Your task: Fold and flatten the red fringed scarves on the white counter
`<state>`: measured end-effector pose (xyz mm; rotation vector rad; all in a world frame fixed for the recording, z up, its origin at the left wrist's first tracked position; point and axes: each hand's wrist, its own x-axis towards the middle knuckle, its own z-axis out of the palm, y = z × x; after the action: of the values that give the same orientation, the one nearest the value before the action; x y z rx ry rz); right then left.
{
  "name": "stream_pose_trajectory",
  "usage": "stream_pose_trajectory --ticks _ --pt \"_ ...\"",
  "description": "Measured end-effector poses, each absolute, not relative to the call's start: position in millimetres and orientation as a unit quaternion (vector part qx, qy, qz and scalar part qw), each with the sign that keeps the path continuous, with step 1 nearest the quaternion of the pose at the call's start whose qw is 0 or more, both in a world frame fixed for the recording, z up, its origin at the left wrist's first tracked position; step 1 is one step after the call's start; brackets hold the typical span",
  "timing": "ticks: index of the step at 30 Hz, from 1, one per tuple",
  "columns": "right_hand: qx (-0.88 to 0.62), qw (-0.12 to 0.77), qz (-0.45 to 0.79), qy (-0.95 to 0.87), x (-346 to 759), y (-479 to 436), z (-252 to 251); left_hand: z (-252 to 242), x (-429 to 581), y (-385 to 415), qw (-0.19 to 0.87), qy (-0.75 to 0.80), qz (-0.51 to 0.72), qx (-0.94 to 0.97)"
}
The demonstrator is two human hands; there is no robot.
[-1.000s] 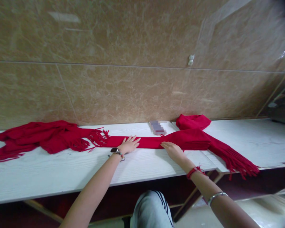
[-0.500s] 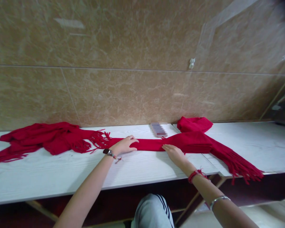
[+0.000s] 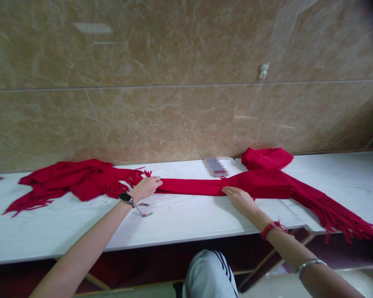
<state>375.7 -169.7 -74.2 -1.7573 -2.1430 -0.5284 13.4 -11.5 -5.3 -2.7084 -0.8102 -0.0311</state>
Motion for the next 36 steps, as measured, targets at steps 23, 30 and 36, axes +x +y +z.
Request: stream_pose_trajectory --ticks 23,30,36 --pt "-0.61 0.154 -0.199 -0.751 376 -171 -74 -23 -31 6 0.122 -0.309 -0.139 -0.933" --pt "-0.616 0.153 -0.197 -0.748 374 -172 -72 -24 -44 12 0.092 -0.367 -0.2 -0.904" --pt "-0.618 0.151 -0.192 -0.747 375 -171 -72 -7 -67 8 0.112 -0.497 -0.445 -0.736"
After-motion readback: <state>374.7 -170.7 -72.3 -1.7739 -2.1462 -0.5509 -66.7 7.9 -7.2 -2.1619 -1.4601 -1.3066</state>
